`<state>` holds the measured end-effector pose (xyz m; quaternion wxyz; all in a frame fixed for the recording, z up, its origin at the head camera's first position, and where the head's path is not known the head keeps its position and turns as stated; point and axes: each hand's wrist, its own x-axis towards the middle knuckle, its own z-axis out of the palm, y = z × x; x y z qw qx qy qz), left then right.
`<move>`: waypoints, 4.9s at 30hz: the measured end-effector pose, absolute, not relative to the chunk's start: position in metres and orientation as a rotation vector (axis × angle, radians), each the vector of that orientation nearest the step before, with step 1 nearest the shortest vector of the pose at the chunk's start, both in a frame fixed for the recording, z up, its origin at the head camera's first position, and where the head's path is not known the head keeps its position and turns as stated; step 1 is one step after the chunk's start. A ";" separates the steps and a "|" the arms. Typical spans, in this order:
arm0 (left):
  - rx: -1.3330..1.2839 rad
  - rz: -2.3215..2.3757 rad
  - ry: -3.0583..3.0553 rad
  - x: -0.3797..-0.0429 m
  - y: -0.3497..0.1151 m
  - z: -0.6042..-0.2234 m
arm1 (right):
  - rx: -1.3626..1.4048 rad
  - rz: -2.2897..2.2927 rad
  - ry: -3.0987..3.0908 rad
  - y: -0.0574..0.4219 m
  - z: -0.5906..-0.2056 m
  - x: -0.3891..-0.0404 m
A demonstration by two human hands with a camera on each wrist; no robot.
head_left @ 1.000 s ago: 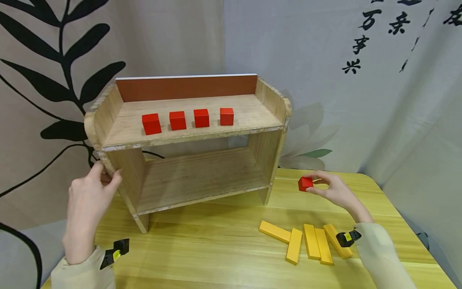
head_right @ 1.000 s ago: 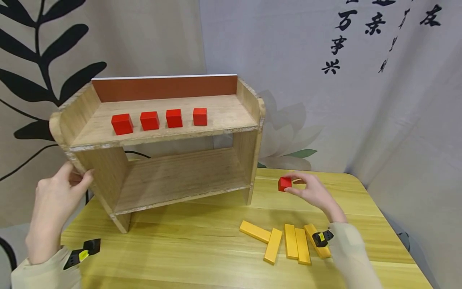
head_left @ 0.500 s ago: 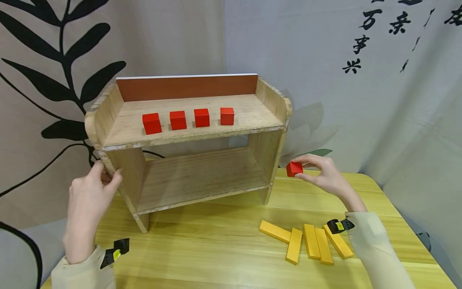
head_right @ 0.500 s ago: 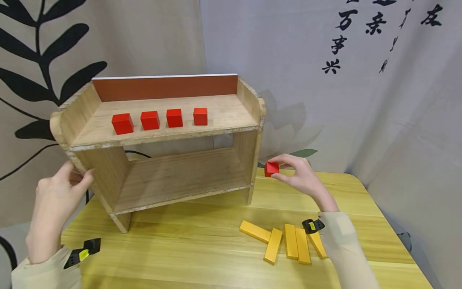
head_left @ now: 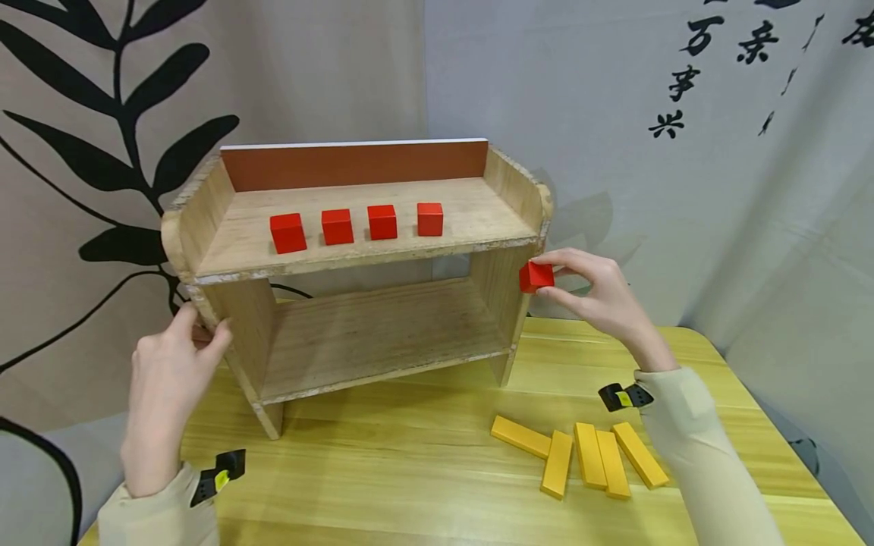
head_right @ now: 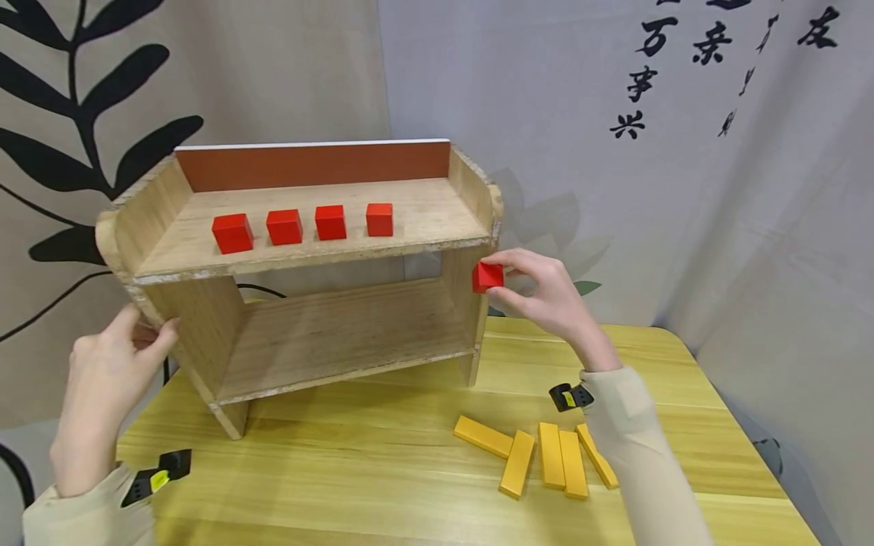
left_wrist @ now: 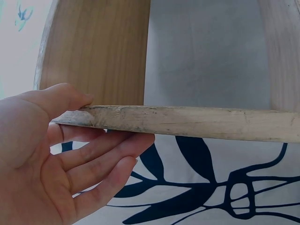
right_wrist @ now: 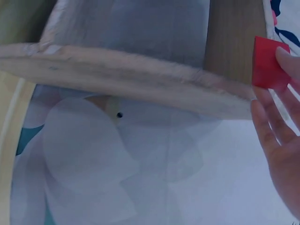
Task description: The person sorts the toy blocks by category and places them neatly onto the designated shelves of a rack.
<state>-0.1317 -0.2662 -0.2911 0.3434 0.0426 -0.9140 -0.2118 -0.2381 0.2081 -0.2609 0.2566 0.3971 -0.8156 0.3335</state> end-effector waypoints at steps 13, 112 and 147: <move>0.095 -0.542 -2.364 -0.132 -0.265 -0.291 | 1.112 0.928 -1.980 0.178 -0.236 -0.242; 0.110 -0.549 -2.369 -0.133 -0.266 -0.292 | 1.020 1.001 -2.592 0.195 -0.382 -0.213; 0.095 -0.546 -2.356 -0.133 -0.266 -0.291 | 1.336 0.898 -3.056 0.226 -0.444 -0.209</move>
